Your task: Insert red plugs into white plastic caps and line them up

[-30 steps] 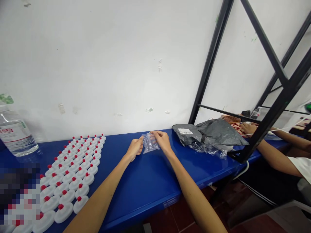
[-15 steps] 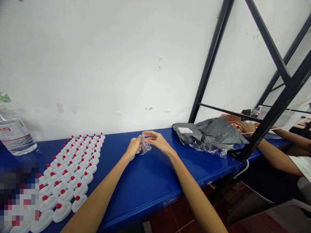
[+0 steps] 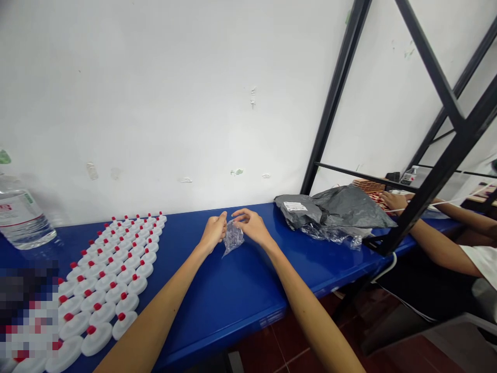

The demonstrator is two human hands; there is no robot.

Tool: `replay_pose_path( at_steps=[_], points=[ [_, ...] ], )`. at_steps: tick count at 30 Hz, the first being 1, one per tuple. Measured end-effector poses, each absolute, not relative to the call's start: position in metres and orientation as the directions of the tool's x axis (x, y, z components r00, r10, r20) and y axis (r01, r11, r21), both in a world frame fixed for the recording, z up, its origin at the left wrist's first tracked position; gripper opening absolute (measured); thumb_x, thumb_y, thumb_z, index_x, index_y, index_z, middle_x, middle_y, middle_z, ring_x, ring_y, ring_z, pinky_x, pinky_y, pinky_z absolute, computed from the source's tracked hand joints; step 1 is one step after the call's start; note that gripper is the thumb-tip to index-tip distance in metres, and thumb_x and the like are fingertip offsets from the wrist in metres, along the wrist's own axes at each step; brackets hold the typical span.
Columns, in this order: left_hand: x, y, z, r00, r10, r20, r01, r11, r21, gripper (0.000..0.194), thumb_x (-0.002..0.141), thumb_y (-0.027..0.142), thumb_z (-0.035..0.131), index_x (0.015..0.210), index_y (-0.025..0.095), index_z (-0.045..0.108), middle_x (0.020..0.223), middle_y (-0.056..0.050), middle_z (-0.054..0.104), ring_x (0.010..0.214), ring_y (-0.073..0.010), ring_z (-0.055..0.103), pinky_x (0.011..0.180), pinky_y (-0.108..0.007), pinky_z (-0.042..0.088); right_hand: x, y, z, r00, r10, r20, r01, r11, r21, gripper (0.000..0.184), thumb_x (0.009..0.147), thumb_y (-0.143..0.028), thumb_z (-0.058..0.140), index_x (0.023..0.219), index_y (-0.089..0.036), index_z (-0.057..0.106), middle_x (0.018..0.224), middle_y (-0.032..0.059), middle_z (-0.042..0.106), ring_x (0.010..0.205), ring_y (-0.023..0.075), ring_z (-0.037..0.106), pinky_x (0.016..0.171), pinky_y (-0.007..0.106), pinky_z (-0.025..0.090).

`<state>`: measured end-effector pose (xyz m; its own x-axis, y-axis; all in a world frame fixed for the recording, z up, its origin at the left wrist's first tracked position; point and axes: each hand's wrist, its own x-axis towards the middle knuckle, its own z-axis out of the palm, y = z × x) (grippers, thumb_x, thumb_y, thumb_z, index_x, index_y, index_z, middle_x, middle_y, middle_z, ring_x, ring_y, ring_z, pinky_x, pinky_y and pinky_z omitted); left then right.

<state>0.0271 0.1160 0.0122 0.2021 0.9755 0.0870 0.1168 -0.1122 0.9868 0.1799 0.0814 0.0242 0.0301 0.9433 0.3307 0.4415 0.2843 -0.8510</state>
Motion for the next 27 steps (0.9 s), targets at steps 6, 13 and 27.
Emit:
replay_pose_path(
  at_steps=[6, 13, 27],
  points=[
    [0.028, 0.117, 0.017, 0.212, 0.966, 0.144, 0.203, -0.188, 0.961, 0.052, 0.091, 0.057, 0.046, 0.054, 0.022, 0.044, 0.047, 0.001, 0.045, 0.042, -0.0131, 0.041, 0.048, -0.025, 0.028, 0.180, 0.078, 0.028, 0.171, 0.849, 0.500, 0.598, 0.314, -0.737, 0.020, 0.074, -0.018, 0.057, 0.088, -0.020, 0.071, 0.086, 0.0017, 0.071, 0.061, 0.0140, 0.061, 0.064, 0.028, 0.047],
    [0.030, 0.105, 0.023, 0.362, 0.878, 0.313, 0.362, -0.442, 0.821, 0.055, 0.093, 0.053, 0.049, 0.047, 0.022, 0.042, 0.044, 0.001, 0.037, 0.049, -0.0154, 0.041, 0.054, -0.028, 0.025, 0.176, 0.074, 0.028, 0.128, 0.695, 0.707, 0.801, 0.348, -0.488, 0.026, 0.070, -0.009, 0.050, 0.084, -0.019, 0.070, 0.084, 0.0026, 0.061, 0.060, 0.0129, 0.053, 0.071, 0.028, 0.046],
    [0.026, 0.098, 0.030, 0.518, 0.766, 0.381, 0.435, -0.619, 0.654, 0.043, 0.090, 0.027, 0.049, 0.047, 0.020, 0.048, 0.046, 0.001, 0.043, 0.044, -0.0118, 0.032, 0.053, -0.029, 0.021, 0.183, 0.077, 0.027, 0.134, 0.752, 0.645, 0.762, 0.338, -0.553, 0.025, 0.067, -0.011, 0.052, 0.082, -0.019, 0.070, 0.085, 0.0011, 0.065, 0.055, 0.0109, 0.053, 0.068, 0.027, 0.044]
  ],
)
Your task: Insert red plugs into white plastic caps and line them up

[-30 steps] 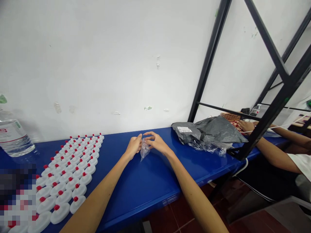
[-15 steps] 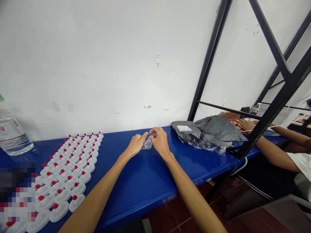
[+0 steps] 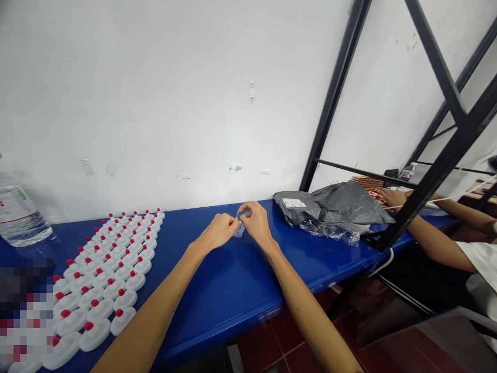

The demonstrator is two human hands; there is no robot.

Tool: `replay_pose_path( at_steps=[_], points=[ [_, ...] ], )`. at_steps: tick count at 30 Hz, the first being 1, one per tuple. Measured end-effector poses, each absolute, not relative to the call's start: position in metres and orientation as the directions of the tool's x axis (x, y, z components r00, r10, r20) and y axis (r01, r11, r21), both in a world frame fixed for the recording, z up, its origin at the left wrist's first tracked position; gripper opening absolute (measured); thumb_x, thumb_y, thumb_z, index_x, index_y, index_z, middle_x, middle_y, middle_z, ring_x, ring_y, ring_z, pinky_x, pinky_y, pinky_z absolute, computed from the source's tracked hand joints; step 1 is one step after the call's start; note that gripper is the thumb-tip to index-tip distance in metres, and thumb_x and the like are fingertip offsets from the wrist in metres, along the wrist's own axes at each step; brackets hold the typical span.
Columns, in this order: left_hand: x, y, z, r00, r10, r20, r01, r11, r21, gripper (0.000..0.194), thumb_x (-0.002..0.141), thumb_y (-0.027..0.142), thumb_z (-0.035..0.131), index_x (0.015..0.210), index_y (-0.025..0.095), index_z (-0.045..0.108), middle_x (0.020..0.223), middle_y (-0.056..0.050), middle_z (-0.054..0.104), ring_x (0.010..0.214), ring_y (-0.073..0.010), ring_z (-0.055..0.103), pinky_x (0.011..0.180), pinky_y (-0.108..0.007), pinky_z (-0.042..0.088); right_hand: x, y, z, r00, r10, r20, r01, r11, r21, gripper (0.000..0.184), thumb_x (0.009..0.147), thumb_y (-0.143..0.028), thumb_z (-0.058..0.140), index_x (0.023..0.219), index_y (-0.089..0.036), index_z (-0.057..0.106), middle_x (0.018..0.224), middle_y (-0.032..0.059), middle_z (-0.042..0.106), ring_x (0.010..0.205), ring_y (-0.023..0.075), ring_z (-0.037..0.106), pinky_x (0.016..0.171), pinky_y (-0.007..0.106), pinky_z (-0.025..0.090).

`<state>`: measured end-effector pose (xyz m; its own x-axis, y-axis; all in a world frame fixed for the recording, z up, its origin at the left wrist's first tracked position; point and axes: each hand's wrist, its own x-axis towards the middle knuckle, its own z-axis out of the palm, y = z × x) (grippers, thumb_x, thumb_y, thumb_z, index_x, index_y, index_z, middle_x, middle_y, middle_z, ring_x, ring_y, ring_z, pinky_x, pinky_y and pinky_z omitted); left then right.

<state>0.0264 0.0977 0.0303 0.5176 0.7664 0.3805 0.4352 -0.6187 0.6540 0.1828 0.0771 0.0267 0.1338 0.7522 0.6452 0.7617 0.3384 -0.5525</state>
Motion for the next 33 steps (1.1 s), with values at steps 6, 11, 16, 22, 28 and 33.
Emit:
replay_pose_path(
  at_steps=[6, 11, 16, 22, 28, 33],
  points=[
    [0.013, 0.104, 0.036, 0.459, 0.801, 0.383, 0.560, -0.596, 0.575, 0.035, 0.085, 0.023, 0.049, 0.050, 0.017, 0.055, 0.048, -0.001, 0.048, 0.047, -0.0113, 0.033, 0.054, -0.028, 0.023, 0.183, 0.075, 0.029, 0.152, 0.790, 0.594, 0.749, 0.301, -0.591, 0.021, 0.070, -0.016, 0.053, 0.084, -0.021, 0.067, 0.064, -0.0034, 0.062, 0.050, 0.0128, 0.050, 0.062, 0.026, 0.042],
    [0.003, 0.108, 0.040, 0.436, 0.804, 0.404, 0.594, -0.594, 0.542, 0.037, 0.086, 0.025, 0.047, 0.051, 0.017, 0.056, 0.050, -0.002, 0.048, 0.048, -0.0123, 0.038, 0.055, -0.028, 0.024, 0.183, 0.074, 0.028, 0.063, 0.840, 0.539, 0.730, 0.329, -0.599, 0.019, 0.075, -0.014, 0.050, 0.082, -0.022, 0.065, 0.071, -0.0021, 0.068, 0.049, 0.0127, 0.051, 0.058, 0.025, 0.041],
    [0.002, 0.102, 0.046, 0.439, 0.789, 0.430, 0.632, -0.611, 0.477, 0.033, 0.086, 0.022, 0.050, 0.054, 0.018, 0.057, 0.055, -0.007, 0.057, 0.053, -0.0174, 0.053, 0.058, -0.029, 0.029, 0.187, 0.075, 0.024, -0.147, 0.795, 0.589, 0.799, 0.447, -0.403, 0.037, 0.080, -0.004, 0.045, 0.088, -0.023, 0.076, 0.114, 0.0058, 0.069, 0.096, 0.0195, 0.063, 0.088, 0.033, 0.046],
    [0.003, 0.097, 0.052, 0.426, 0.812, 0.399, 0.690, -0.577, 0.438, 0.036, 0.092, 0.031, 0.048, 0.064, 0.017, 0.066, 0.071, -0.016, 0.069, 0.075, -0.0271, 0.066, 0.070, -0.032, 0.039, 0.190, 0.072, 0.020, -0.302, 0.770, 0.562, 0.863, 0.471, -0.181, 0.050, 0.085, -0.001, 0.043, 0.117, -0.024, 0.073, 0.124, 0.0095, 0.061, 0.111, 0.0237, 0.052, 0.099, 0.040, 0.041],
    [0.003, 0.100, 0.047, 0.497, 0.769, 0.402, 0.745, -0.616, 0.256, 0.042, 0.097, 0.029, 0.039, 0.076, 0.014, 0.073, 0.079, -0.018, 0.070, 0.076, -0.0275, 0.068, 0.073, -0.032, 0.042, 0.182, 0.065, 0.021, -0.311, 0.810, 0.497, 0.900, 0.419, -0.120, 0.054, 0.084, -0.005, 0.045, 0.131, -0.023, 0.064, 0.124, 0.0114, 0.058, 0.112, 0.0258, 0.050, 0.101, 0.042, 0.040],
    [0.005, 0.096, 0.048, 0.432, 0.763, 0.481, 0.756, -0.597, 0.268, 0.050, 0.101, 0.035, 0.030, 0.082, 0.014, 0.072, 0.078, -0.016, 0.070, 0.073, -0.0253, 0.066, 0.070, -0.031, 0.040, 0.180, 0.064, 0.022, -0.302, 0.824, 0.478, 0.908, 0.402, -0.120, 0.061, 0.079, -0.006, 0.046, 0.137, -0.020, 0.057, 0.132, 0.0124, 0.054, 0.118, 0.0268, 0.049, 0.101, 0.041, 0.039]
  ],
)
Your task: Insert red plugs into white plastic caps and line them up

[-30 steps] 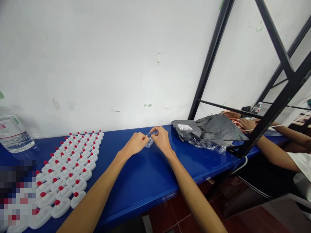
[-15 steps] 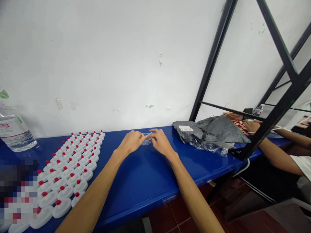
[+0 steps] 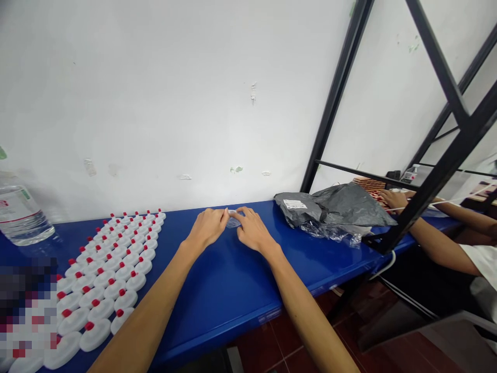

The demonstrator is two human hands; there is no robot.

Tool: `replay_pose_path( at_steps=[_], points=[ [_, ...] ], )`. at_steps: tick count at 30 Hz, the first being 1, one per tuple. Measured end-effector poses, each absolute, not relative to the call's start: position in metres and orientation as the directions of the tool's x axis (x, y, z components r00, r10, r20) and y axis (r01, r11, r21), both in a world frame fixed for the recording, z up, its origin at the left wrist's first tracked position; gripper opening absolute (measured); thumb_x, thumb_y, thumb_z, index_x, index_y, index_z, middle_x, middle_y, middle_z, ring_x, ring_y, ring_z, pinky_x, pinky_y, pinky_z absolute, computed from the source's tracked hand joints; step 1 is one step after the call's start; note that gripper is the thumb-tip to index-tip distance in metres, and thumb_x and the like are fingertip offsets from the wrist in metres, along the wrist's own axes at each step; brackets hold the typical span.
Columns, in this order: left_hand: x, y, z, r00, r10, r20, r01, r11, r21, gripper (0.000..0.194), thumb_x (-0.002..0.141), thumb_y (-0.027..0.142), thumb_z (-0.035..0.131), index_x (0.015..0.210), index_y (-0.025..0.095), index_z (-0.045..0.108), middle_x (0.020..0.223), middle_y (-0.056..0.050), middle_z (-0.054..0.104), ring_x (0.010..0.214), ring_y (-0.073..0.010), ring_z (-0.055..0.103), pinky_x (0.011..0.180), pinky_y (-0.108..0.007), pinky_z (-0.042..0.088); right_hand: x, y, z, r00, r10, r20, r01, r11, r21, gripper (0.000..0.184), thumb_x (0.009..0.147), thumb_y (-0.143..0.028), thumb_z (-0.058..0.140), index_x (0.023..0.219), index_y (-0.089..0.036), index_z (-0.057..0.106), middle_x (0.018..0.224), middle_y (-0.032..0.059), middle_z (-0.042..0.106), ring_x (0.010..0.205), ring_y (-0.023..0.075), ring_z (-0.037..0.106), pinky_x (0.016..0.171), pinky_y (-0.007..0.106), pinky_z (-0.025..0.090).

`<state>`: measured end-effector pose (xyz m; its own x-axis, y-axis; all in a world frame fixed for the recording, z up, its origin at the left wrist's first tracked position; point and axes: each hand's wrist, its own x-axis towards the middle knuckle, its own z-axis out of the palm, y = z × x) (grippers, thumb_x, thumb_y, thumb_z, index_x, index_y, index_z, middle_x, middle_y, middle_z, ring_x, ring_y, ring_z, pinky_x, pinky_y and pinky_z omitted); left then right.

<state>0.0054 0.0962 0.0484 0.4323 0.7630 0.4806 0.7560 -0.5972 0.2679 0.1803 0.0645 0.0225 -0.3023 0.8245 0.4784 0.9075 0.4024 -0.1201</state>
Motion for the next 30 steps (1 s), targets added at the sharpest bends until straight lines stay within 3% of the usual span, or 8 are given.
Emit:
replay_pose_path(
  at_steps=[3, 6, 10, 12, 15, 18, 24, 30],
  points=[
    [0.012, 0.089, 0.052, 0.341, 0.747, 0.570, 0.671, -0.619, 0.409, 0.051, 0.102, 0.036, 0.030, 0.074, 0.016, 0.067, 0.071, -0.011, 0.067, 0.067, -0.0213, 0.062, 0.068, -0.029, 0.037, 0.179, 0.063, 0.026, -0.280, 0.844, 0.457, 0.917, 0.377, -0.134, 0.053, 0.082, -0.009, 0.046, 0.131, -0.020, 0.060, 0.116, 0.0103, 0.061, 0.105, 0.0250, 0.054, 0.095, 0.039, 0.040],
    [0.022, 0.084, 0.055, 0.255, 0.741, 0.622, 0.462, -0.658, 0.594, 0.050, 0.100, 0.038, 0.035, 0.057, 0.018, 0.052, 0.057, -0.004, 0.055, 0.058, -0.0157, 0.053, 0.062, -0.028, 0.033, 0.177, 0.060, 0.030, -0.267, 0.848, 0.458, 0.929, 0.353, -0.112, 0.042, 0.084, -0.014, 0.048, 0.121, -0.020, 0.065, 0.103, 0.0087, 0.063, 0.096, 0.0248, 0.054, 0.087, 0.037, 0.041],
    [0.033, 0.083, 0.059, 0.119, 0.893, 0.435, 0.013, -0.439, 0.898, 0.048, 0.097, 0.042, 0.039, 0.055, 0.021, 0.031, 0.048, 0.004, 0.032, 0.044, -0.0086, 0.033, 0.048, -0.025, 0.025, 0.172, 0.054, 0.035, -0.316, 0.827, 0.465, 0.926, 0.376, -0.041, 0.030, 0.081, -0.014, 0.053, 0.105, -0.021, 0.070, 0.096, 0.0079, 0.061, 0.090, 0.0237, 0.052, 0.081, 0.035, 0.039],
    [0.034, 0.084, 0.064, 0.162, 0.942, 0.294, -0.257, -0.247, 0.934, 0.045, 0.096, 0.042, 0.039, 0.058, 0.022, 0.026, 0.048, 0.007, 0.024, 0.039, -0.0061, 0.022, 0.042, -0.022, 0.018, 0.168, 0.050, 0.037, -0.368, 0.815, 0.448, 0.907, 0.421, -0.021, 0.029, 0.080, -0.012, 0.054, 0.101, -0.021, 0.071, 0.097, 0.0080, 0.060, 0.091, 0.0232, 0.052, 0.082, 0.034, 0.040],
    [0.031, 0.086, 0.072, 0.224, 0.942, 0.249, -0.487, -0.113, 0.866, 0.044, 0.092, 0.041, 0.047, 0.059, 0.023, 0.024, 0.047, 0.010, 0.021, 0.036, -0.0039, 0.016, 0.037, -0.020, 0.012, 0.160, 0.044, 0.040, -0.453, 0.791, 0.411, 0.860, 0.509, -0.031, 0.027, 0.079, -0.011, 0.053, 0.097, -0.019, 0.072, 0.099, 0.0081, 0.058, 0.094, 0.0224, 0.053, 0.086, 0.033, 0.041],
    [0.027, 0.089, 0.074, 0.246, 0.931, 0.270, -0.513, -0.111, 0.851, 0.046, 0.088, 0.042, 0.054, 0.057, 0.022, 0.027, 0.044, 0.010, 0.024, 0.034, -0.0032, 0.017, 0.035, -0.018, 0.011, 0.154, 0.040, 0.042, -0.480, 0.776, 0.408, 0.817, 0.566, -0.115, 0.024, 0.081, -0.011, 0.051, 0.091, -0.019, 0.072, 0.103, 0.0083, 0.058, 0.095, 0.0207, 0.055, 0.083, 0.031, 0.043],
    [0.024, 0.088, 0.075, 0.285, 0.914, 0.290, -0.384, -0.168, 0.908, 0.047, 0.087, 0.043, 0.056, 0.055, 0.022, 0.027, 0.045, 0.009, 0.023, 0.034, -0.0030, 0.020, 0.034, -0.017, 0.013, 0.154, 0.043, 0.039, -0.480, 0.771, 0.418, 0.738, 0.613, -0.282, 0.028, 0.079, -0.006, 0.049, 0.087, -0.019, 0.074, 0.106, 0.0053, 0.066, 0.100, 0.0205, 0.059, 0.090, 0.030, 0.043],
    [0.021, 0.089, 0.073, 0.324, 0.870, 0.372, -0.314, -0.272, 0.909, 0.049, 0.086, 0.044, 0.057, 0.053, 0.022, 0.028, 0.046, 0.008, 0.024, 0.036, -0.0029, 0.022, 0.037, -0.019, 0.015, 0.155, 0.046, 0.040, -0.452, 0.766, 0.456, 0.673, 0.629, -0.389, 0.030, 0.074, -0.003, 0.048, 0.081, -0.017, 0.074, 0.099, 0.0046, 0.069, 0.085, 0.0178, 0.061, 0.080, 0.028, 0.042]
  ],
)
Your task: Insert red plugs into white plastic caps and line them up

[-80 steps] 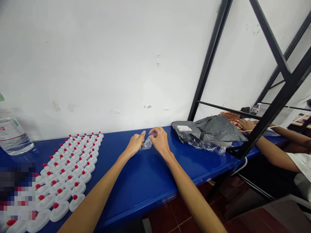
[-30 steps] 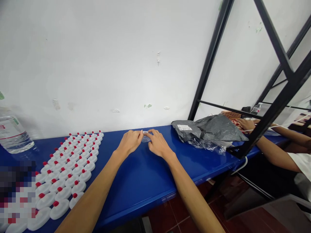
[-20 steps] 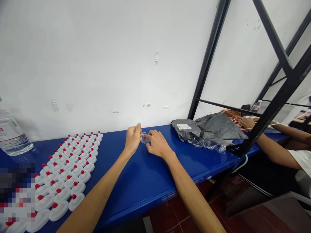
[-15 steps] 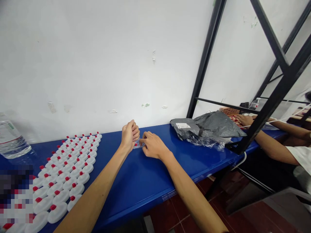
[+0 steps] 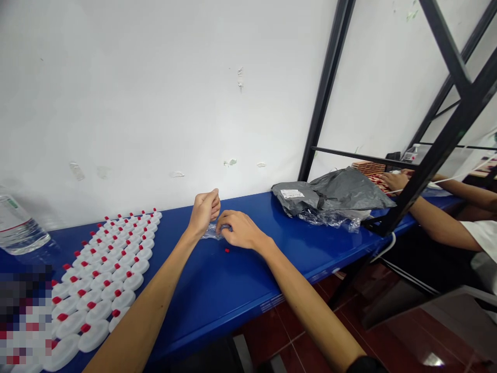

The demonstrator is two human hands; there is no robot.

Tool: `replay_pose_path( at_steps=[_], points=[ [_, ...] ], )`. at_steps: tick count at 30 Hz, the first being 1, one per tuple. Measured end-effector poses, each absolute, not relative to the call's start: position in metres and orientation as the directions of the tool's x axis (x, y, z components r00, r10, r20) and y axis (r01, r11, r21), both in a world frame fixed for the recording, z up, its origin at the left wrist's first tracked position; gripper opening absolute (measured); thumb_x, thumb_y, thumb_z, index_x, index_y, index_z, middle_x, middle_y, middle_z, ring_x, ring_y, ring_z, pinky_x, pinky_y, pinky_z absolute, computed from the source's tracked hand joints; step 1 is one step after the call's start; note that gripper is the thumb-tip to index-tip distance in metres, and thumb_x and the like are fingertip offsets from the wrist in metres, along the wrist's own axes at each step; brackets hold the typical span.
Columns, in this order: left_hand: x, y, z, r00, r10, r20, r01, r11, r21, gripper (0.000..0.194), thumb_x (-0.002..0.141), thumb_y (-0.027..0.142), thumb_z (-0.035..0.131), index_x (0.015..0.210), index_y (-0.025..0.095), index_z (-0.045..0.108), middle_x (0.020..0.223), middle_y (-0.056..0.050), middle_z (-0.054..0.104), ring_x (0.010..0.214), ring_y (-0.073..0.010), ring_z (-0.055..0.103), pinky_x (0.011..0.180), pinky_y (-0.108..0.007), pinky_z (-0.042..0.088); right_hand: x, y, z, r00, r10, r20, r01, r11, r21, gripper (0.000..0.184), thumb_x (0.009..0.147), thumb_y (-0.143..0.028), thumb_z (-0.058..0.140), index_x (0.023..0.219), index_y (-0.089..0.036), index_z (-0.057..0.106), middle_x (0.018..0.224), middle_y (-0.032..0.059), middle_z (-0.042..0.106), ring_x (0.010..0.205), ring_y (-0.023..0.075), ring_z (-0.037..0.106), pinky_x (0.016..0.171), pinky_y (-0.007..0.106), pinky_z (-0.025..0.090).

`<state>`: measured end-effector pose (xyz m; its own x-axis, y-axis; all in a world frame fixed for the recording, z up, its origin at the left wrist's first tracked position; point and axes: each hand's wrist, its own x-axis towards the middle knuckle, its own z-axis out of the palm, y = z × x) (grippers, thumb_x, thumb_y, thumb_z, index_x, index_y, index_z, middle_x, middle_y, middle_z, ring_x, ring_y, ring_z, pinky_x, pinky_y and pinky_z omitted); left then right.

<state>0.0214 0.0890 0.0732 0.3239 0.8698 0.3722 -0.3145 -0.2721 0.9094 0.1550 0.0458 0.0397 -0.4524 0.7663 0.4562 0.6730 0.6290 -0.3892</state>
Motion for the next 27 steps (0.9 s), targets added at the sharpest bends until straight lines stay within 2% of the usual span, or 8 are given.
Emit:
replay_pose_path(
  at_steps=[4, 8, 17, 27],
  points=[
    [0.0187, 0.0912, 0.0710, 0.356, 0.844, 0.400, -0.326, -0.289, 0.900, 0.048, 0.086, 0.042, 0.057, 0.051, 0.021, 0.030, 0.045, 0.007, 0.027, 0.036, -0.0034, 0.024, 0.037, -0.020, 0.017, 0.1539, 0.0476, 0.0396, -0.450, 0.769, 0.454, 0.616, 0.635, -0.465, 0.033, 0.073, -0.002, 0.046, 0.081, -0.016, 0.075, 0.095, 0.0040, 0.071, 0.077, 0.0155, 0.059, 0.071, 0.026, 0.040],
    [0.0147, 0.0912, 0.0721, 0.364, 0.836, 0.410, -0.307, -0.308, 0.900, 0.044, 0.087, 0.038, 0.054, 0.051, 0.020, 0.035, 0.046, 0.005, 0.032, 0.035, -0.0046, 0.029, 0.038, -0.021, 0.020, 0.1533, 0.0484, 0.0389, -0.472, 0.756, 0.454, 0.568, 0.654, -0.499, 0.034, 0.072, -0.002, 0.044, 0.080, -0.016, 0.074, 0.091, 0.0030, 0.071, 0.078, 0.0150, 0.059, 0.070, 0.025, 0.039],
    [0.0122, 0.0910, 0.0711, 0.389, 0.806, 0.446, -0.290, -0.352, 0.890, 0.035, 0.087, 0.031, 0.052, 0.056, 0.019, 0.042, 0.050, 0.003, 0.041, 0.039, -0.0075, 0.040, 0.041, -0.022, 0.027, 0.1536, 0.0456, 0.0405, -0.460, 0.775, 0.433, 0.602, 0.631, -0.489, 0.033, 0.073, -0.004, 0.045, 0.079, -0.017, 0.074, 0.095, 0.0034, 0.069, 0.076, 0.0155, 0.057, 0.069, 0.025, 0.038],
    [0.0123, 0.0925, 0.0710, 0.357, 0.819, 0.450, -0.297, -0.358, 0.886, 0.033, 0.083, 0.028, 0.052, 0.053, 0.019, 0.041, 0.049, 0.004, 0.039, 0.036, -0.0070, 0.038, 0.039, -0.023, 0.025, 0.1538, 0.0459, 0.0402, -0.456, 0.786, 0.418, 0.611, 0.618, -0.494, 0.033, 0.074, -0.003, 0.045, 0.079, -0.017, 0.074, 0.096, 0.0039, 0.070, 0.077, 0.0157, 0.057, 0.070, 0.025, 0.039]
  ],
)
